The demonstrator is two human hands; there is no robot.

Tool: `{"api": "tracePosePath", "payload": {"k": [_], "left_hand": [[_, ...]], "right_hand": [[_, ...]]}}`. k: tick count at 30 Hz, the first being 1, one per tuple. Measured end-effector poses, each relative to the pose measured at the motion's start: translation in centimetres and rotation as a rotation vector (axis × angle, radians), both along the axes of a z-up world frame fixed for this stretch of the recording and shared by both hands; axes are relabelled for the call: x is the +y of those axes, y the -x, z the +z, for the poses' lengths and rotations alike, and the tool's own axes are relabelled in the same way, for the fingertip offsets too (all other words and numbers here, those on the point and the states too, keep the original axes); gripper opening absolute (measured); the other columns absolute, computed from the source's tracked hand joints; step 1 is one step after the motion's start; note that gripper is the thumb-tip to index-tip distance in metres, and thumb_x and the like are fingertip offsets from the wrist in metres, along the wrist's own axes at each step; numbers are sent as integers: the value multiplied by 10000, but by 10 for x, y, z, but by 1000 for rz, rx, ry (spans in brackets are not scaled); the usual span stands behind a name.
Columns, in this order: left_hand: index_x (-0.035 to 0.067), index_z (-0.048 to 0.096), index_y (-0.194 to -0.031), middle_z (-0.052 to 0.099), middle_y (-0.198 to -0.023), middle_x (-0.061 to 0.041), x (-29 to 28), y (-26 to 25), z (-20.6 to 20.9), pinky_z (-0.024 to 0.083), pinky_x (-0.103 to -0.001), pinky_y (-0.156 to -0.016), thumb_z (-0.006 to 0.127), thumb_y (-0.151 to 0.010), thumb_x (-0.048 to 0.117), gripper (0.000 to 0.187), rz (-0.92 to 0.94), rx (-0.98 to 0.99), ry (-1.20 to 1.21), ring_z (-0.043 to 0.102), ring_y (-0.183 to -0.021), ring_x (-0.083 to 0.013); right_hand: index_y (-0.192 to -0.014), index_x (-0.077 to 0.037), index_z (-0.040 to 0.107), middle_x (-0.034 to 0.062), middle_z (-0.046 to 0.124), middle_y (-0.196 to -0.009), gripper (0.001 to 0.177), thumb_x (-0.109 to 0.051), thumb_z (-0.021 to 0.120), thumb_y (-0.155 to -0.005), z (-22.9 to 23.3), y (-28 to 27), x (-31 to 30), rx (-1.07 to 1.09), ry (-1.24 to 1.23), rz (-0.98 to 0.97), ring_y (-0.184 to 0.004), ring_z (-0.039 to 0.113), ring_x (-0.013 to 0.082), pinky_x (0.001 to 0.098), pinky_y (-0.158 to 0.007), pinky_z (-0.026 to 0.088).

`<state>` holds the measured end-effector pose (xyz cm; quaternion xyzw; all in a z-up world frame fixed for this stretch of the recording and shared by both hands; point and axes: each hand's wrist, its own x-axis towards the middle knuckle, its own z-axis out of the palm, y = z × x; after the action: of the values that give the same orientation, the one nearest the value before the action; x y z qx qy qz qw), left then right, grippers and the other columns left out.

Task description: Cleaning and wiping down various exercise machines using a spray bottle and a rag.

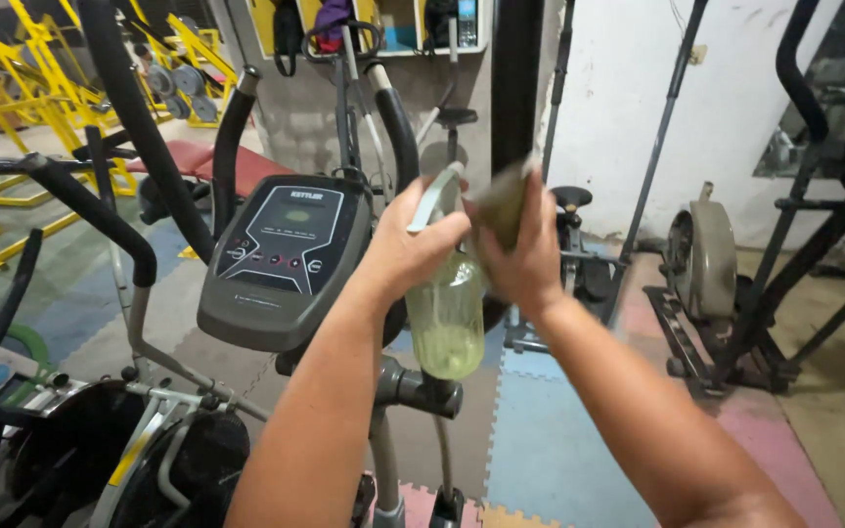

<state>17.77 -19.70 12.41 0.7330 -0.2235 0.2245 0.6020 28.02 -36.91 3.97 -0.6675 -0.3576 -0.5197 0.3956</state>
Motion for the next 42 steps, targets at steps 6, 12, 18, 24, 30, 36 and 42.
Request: {"api": "tracePosePath", "payload": {"k": [6,12,18,24,30,36,42], "left_hand": [[36,596,-1242,702,-1079,-48,0,-4,17,553,-297,-869,706,-879,270,446,-42,-42,-35,648,-985,-118],[48,607,-1210,699,-1042,-83,-14,-5,76,561,-319,-861,718,-915,340,430,79,-258,-278,669,-969,-164],[29,617,-1165,721,-1038,-109,-10,-46,112,578,-335,-858,744,-912,301,392,158,-474,-379,701,-956,-187],[29,679,-1089,756,-886,-86,-25,-64,142,614,-295,-706,706,-907,307,334,129,-396,-375,752,-782,-127],[59,668,-1076,764,-805,-47,-36,-60,139,635,-303,-600,749,-858,336,362,44,-210,-310,749,-672,-110],[64,733,-1096,778,-891,-35,-12,-64,138,658,-304,-685,710,-932,449,418,-19,-336,-273,789,-791,-116],[76,596,-1082,744,-793,-12,-19,-25,149,606,-281,-618,755,-817,532,551,185,-81,-407,757,-695,-78]], "right_hand": [[-1685,-143,35,246,491,-1405,1041,-138,784,-963,-4,-2,-4,-9,62,15,-1222,566,419,479,-1040,511],[-1667,-239,105,179,523,-1382,950,-175,835,-1061,119,-58,4,-92,-36,129,-1226,607,316,417,-1082,558],[-1667,-191,100,148,565,-1407,981,-237,841,-1027,110,-43,15,-24,-183,30,-1271,612,302,400,-1108,545],[-1676,-183,76,151,512,-1377,1033,-277,860,-1010,71,-26,17,-52,-157,-45,-1257,596,296,389,-1091,528],[-1685,-198,54,129,490,-1415,968,-198,787,-1053,64,-40,14,-52,-119,-9,-1255,581,268,361,-1095,551],[-1675,-228,30,147,502,-1354,1049,-275,842,-1012,86,-34,9,-58,-60,-49,-1201,628,296,393,-981,590],[-1535,-87,279,186,570,-1213,860,-290,841,-916,168,-63,15,-171,-63,-88,-1087,638,378,465,-880,568]]}}
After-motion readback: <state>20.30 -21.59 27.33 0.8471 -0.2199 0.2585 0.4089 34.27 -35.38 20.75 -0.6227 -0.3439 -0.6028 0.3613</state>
